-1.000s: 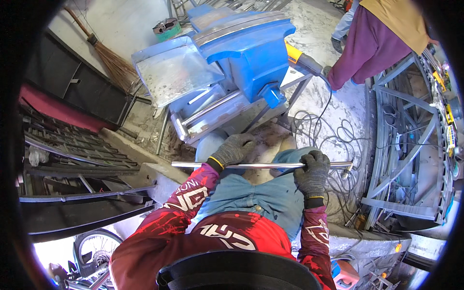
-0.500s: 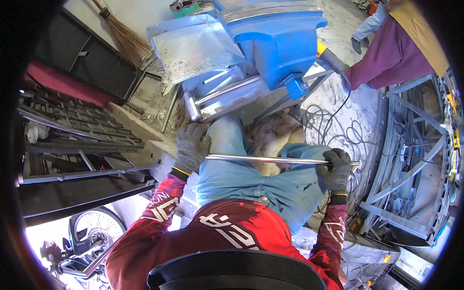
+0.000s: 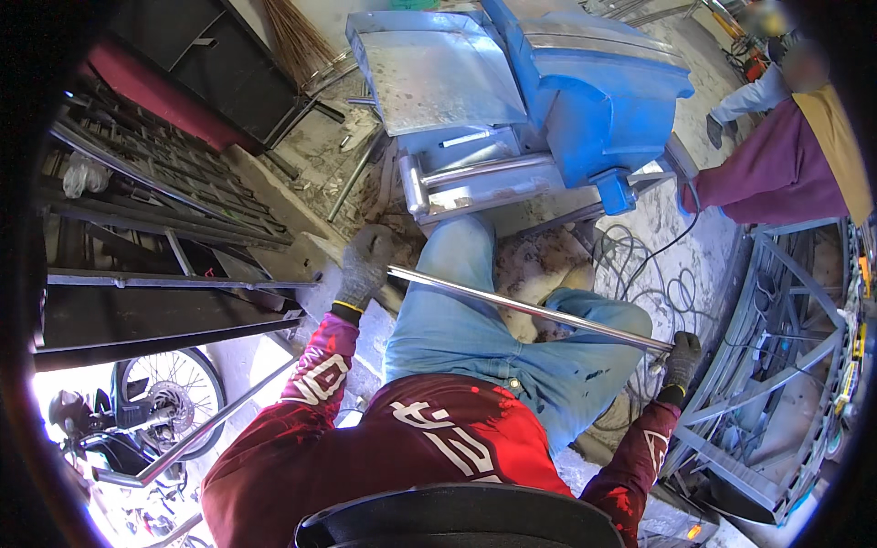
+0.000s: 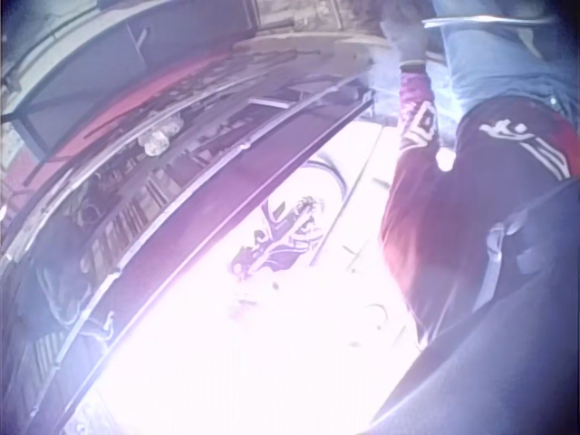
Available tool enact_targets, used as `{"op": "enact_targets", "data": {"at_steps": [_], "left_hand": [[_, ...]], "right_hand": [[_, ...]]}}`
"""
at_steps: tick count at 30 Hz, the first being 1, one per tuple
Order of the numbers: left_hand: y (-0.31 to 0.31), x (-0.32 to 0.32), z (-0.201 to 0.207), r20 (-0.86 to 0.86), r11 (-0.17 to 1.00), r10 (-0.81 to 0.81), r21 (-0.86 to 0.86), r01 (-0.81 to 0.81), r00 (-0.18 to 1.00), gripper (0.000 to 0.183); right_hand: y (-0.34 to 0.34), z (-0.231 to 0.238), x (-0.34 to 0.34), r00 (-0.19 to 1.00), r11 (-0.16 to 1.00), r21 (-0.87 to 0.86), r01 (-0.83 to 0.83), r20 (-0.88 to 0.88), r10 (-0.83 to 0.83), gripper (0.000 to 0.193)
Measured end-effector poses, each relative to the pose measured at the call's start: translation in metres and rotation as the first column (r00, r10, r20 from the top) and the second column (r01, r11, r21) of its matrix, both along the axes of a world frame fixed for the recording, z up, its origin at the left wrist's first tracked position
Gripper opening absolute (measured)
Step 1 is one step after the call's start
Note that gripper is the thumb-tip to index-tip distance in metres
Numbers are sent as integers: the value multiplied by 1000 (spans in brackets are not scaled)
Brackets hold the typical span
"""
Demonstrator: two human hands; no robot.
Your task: The person secures a metal sheet in a vise, shapes it by striking it with a hammer, and unclamps the sheet. Afterward, the person bends a metal rod with gloved hands.
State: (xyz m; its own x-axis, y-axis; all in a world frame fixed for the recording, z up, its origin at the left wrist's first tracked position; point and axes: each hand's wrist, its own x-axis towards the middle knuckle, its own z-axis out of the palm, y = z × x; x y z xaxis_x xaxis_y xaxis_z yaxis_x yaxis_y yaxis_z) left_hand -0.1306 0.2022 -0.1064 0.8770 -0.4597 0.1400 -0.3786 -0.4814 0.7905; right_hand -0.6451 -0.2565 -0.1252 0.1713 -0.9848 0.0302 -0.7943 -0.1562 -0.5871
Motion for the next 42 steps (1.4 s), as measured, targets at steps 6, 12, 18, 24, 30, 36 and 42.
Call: {"op": "enact_targets", "data": {"at_steps": [6, 12, 18, 24, 30, 36, 42], "left_hand": [[6, 32, 11, -233, 994, -60, 76, 79, 971, 24], [26, 60, -27, 72, 980, -39, 199, 23, 997, 36], [-35, 27, 21, 557, 891, -251, 453, -36, 791, 45], [-54, -5, 8, 145, 903, -178, 417, 103, 973, 56], [-40, 7, -13, 260, 898, -250, 423, 123, 933, 50], [-47, -4, 15, 108, 825, -172, 559, 83, 979, 45], [-46, 3, 16, 170, 814, -236, 572, 99, 957, 49]], "right_hand": [[57, 43, 46, 810, 937, 348, -26, 556, -184, 32], [69, -7, 52, 588, 872, 481, -86, 731, -346, 26], [101, -16, 53, 430, 839, 531, -122, 790, -437, 39], [86, -18, 58, 842, 943, 16, 331, 447, -303, 59], [104, 94, 129, 981, 766, -642, -24, 134, 143, 41], [103, 98, 161, 908, 815, -437, -380, -344, 239, 22], [106, 71, 160, 912, 949, -25, -315, -284, 296, 27]]}}
